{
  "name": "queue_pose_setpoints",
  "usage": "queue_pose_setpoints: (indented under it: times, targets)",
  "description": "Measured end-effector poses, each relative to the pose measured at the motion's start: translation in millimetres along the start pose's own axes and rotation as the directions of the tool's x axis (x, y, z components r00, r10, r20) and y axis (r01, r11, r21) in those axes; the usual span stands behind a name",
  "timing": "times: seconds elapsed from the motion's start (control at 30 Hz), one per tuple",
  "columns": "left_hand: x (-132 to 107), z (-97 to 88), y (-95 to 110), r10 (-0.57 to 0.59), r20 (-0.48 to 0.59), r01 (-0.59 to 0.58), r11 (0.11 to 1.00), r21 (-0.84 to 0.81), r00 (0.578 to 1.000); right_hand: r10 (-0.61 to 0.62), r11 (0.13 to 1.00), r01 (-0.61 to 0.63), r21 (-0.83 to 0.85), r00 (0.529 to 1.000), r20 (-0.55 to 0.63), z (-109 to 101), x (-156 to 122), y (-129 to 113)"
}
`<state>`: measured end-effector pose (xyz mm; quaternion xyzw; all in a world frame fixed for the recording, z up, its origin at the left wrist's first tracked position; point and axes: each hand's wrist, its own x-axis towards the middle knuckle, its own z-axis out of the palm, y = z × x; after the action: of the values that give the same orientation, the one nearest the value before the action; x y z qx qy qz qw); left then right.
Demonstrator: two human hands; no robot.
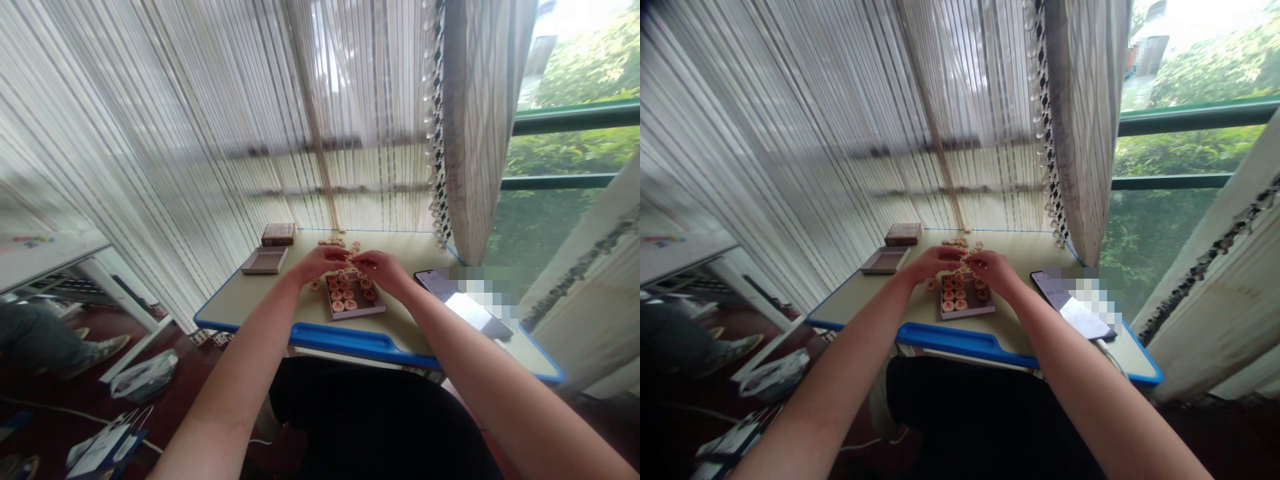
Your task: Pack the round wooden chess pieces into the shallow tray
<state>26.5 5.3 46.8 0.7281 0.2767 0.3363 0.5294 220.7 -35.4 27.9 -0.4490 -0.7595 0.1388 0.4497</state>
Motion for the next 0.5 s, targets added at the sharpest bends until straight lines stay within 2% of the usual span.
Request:
queue_pose_setpoints:
  times: [0.07,0.2,0.33,0.5]
  targets:
    - [0.9,1.2,-1.4,0.002,-0.002,-0.002,1.0,-0.025,1.0,-0.021,1.0,0.021,-0.016,0.999,-0.033,0.8,0.4,1.7]
    - [2.6,4.2,-3.9,-0.001,-0.05,0.001,1.0,-0.007,0.999,0.042,0.999,-0.043,-0.008,0.997,-0.065,0.2,1.1,0.8]
    - [4.1,4.3,-5.9,0.0,-0.099,0.004,0.999,0.04,0.995,0.076,0.997,-0.077,-0.02,0.996,-0.047,-0.3,2.0,-1.4]
    - [5.3,3.2,-7.3,0.043,-0.089,-0.037,0.997,0.07,0.995,0.095,0.995,-0.095,-0.01,0.995,-0.038,-0.4,2.5,-0.9]
